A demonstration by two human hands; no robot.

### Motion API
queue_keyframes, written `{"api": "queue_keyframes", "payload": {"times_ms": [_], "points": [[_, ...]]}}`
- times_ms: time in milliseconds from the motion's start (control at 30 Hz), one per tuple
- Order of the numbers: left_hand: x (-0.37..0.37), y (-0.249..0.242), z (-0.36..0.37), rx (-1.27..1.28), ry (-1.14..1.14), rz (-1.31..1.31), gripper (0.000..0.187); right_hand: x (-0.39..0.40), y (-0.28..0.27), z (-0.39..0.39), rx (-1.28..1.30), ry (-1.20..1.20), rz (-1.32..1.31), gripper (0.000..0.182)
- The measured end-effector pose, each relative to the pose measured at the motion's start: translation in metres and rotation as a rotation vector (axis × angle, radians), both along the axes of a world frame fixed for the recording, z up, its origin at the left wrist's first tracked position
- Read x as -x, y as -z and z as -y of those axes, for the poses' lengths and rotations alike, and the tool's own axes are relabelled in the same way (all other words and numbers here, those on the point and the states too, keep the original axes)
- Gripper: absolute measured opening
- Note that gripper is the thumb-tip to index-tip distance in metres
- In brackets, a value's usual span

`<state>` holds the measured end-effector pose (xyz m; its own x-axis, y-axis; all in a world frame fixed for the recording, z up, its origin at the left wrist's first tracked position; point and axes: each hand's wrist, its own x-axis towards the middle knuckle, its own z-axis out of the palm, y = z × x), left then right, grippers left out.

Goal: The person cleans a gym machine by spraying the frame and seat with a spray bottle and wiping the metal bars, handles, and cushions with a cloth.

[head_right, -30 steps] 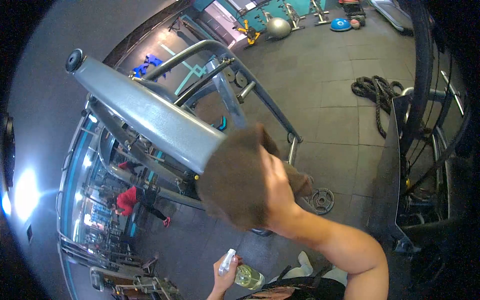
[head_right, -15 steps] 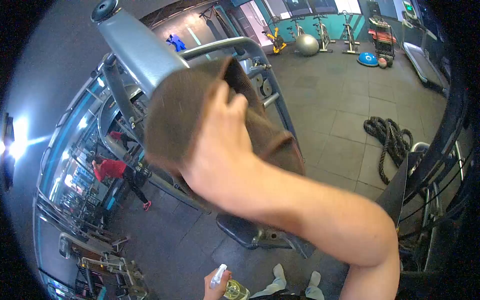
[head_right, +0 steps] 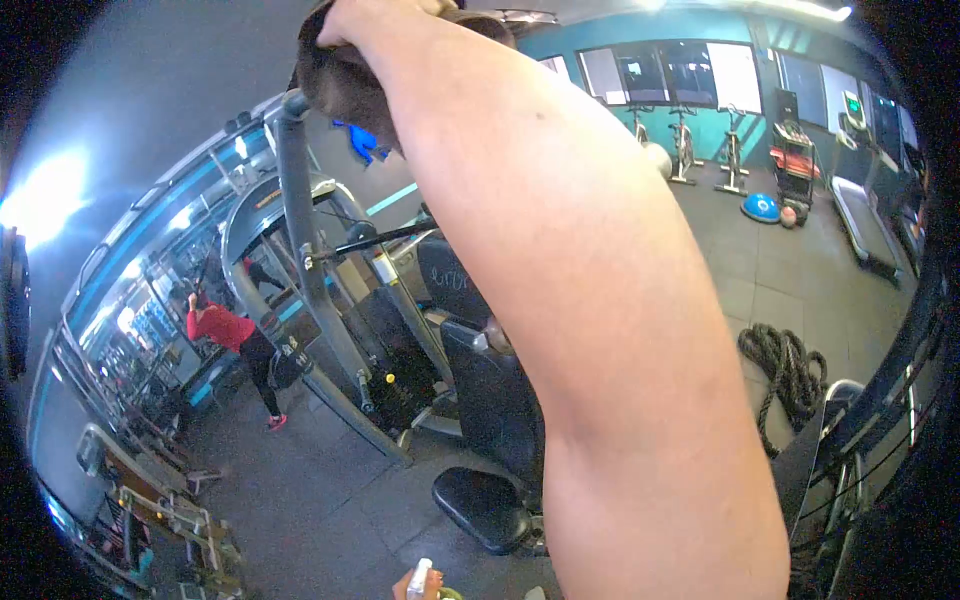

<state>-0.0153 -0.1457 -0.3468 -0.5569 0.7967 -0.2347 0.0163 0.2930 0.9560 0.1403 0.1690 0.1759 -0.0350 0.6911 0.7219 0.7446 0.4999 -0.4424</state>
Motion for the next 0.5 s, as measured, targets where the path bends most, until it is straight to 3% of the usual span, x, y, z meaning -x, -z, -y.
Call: {"api": "queue_keyframes", "payload": {"times_ms": [33, 100, 267, 333, 433, 500], "points": [[-0.004, -0.007, 0.002, 0.092, -0.081, 0.055, 0.029, 0.004, -0.001, -0.007, -0.059, -0.011, 0.073, 0.06], [-0.021, -0.038, 0.007, 0.04, -0.085, 0.053, 0.032, 0.003, 0.001, -0.033, -0.166, -0.021, 0.208, 0.06], [-0.032, -0.021, 0.021, 0.098, 0.042, -0.057, 0.038, -0.015, 0.059, -0.033, -0.253, 0.047, 0.247, 0.054], [-0.039, -0.005, 0.024, 0.122, 0.064, -0.067, 0.036, -0.036, 0.097, -0.019, -0.269, -0.025, 0.196, 0.053], [-0.064, -0.001, 0.031, 0.041, 0.166, -0.207, 0.026, -0.072, 0.164, 0.004, -0.304, -0.348, -0.024, 0.049], [-0.051, 0.057, 0.043, -0.057, 0.373, -0.53, 0.022, -0.11, 0.217, 0.048, -0.269, -0.447, -0.071, 0.046]]}}
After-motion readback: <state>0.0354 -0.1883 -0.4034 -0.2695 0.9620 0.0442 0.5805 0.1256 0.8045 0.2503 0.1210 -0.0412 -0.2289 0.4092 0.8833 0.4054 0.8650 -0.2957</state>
